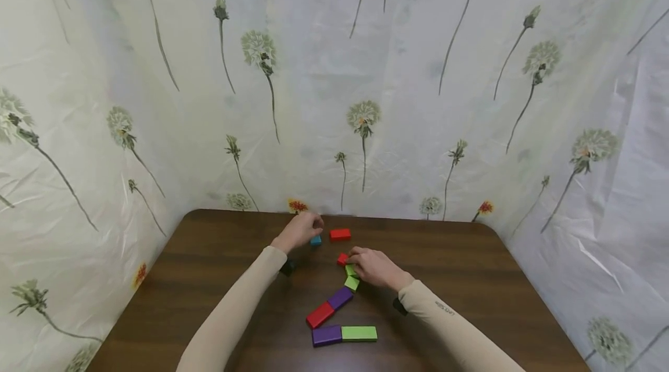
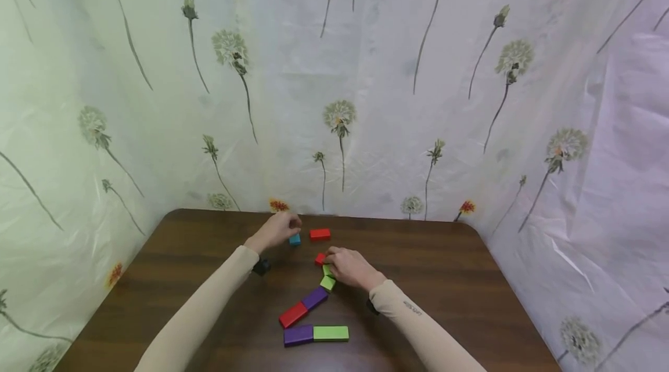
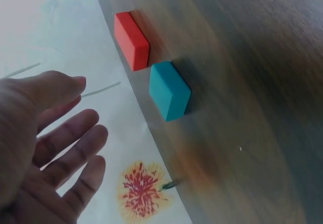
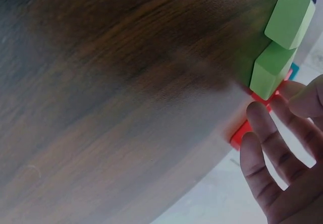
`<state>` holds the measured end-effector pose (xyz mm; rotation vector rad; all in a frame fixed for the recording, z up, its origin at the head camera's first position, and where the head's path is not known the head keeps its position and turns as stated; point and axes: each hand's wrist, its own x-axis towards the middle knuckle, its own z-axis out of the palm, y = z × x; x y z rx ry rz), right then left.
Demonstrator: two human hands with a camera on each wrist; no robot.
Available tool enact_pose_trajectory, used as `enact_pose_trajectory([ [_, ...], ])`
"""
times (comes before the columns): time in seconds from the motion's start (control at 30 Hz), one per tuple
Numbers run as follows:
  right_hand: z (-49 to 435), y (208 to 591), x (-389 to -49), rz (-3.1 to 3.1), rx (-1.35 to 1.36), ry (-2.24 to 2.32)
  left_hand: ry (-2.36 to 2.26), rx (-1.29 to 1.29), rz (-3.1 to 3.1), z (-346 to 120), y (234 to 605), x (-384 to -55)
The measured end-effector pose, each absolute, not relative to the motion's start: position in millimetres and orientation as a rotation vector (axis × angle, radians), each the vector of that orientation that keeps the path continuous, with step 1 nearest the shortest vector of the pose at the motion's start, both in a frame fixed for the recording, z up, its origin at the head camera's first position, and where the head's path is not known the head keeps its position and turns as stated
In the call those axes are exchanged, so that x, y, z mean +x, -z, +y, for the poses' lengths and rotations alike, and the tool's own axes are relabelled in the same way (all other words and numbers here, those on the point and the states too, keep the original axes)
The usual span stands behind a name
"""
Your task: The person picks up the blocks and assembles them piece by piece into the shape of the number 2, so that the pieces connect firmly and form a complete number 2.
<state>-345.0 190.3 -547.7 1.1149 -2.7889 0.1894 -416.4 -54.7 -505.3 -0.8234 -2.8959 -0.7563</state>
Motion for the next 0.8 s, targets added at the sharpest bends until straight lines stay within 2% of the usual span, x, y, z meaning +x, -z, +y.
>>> enact_pose_trajectory([
  [0.8, 192.0, 545.3, -344.1, -2.802, 1.133, -0.166, 0.467, -0.735, -2.991, -18.6, 532.7, -427.1],
])
